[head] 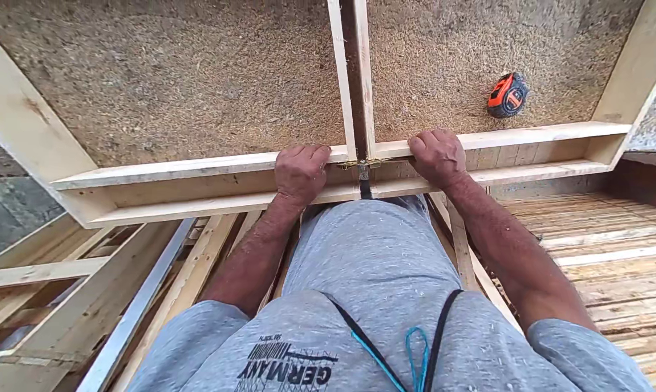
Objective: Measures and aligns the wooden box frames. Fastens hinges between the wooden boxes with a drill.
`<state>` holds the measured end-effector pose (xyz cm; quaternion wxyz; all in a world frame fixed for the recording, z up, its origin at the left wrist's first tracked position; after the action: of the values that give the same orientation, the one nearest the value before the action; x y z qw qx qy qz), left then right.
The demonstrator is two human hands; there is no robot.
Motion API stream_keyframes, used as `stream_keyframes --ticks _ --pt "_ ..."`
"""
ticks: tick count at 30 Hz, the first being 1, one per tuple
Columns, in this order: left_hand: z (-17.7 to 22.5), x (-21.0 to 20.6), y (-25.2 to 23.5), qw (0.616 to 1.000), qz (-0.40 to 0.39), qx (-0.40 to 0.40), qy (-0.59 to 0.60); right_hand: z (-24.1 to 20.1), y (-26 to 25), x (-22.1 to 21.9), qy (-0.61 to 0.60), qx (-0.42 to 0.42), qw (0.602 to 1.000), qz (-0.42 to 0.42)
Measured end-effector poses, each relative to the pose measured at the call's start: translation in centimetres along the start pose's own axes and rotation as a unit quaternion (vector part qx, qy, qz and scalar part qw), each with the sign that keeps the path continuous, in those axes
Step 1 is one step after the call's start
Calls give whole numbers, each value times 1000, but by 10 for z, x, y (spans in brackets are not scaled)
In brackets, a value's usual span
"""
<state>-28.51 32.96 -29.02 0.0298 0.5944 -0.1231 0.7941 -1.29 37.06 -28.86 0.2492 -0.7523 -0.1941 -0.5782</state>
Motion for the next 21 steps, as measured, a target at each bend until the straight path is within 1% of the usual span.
stream_keyframes --ticks 3,8,21 --pt "1 1 1 1000 12 -6 -2 -1 0 -1 4 -20 1000 -4" --pt "0 0 2 1000 25 -7 -1 -2 1 -1 3 -31 999 7" --pt "1 -1 3 1000 -4 4 6 -1 0 1 6 -32 999 28"
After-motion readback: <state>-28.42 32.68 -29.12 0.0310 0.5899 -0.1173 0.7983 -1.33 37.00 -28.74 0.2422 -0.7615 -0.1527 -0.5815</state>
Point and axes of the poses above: each hand's wrist, its own y-axis away from the middle knuckle, its own x-axis out of the back of the hand, z = x × y, the point moved 7 cm from there along -y, towards the middle knuckle, and after that the axes turned 12 degrees about z, right-handed, at the moved point
